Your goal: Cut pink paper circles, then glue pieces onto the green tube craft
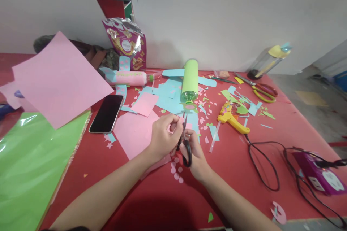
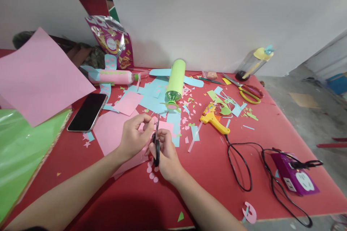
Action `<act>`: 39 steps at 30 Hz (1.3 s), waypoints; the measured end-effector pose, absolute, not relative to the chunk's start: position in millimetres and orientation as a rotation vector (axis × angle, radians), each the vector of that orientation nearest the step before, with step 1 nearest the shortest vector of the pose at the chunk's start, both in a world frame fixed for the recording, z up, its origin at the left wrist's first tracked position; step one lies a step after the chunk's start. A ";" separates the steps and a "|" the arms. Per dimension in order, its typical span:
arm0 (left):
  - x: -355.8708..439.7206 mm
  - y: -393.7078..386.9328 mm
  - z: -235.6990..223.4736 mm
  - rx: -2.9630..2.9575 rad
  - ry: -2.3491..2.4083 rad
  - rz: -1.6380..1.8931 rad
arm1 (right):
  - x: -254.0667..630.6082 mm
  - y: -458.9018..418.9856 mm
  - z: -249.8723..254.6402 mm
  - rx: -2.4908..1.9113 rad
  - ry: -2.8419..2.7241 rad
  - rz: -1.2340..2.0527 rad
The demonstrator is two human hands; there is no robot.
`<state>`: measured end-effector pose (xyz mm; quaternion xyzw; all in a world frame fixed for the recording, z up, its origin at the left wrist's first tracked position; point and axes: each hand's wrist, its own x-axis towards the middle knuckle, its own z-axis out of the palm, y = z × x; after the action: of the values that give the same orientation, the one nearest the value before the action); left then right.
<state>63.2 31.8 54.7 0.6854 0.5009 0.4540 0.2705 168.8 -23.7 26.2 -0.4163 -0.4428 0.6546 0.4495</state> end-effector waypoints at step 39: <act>66.5 27.2 51.6 1.891 1.425 1.259 | 168.8 -19.8 26.6 -1.024 -1.082 1.532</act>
<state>66.5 27.2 51.6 0.6865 0.5174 0.4572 0.2280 168.8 -19.8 26.6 -0.4199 -0.4437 0.6285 0.4815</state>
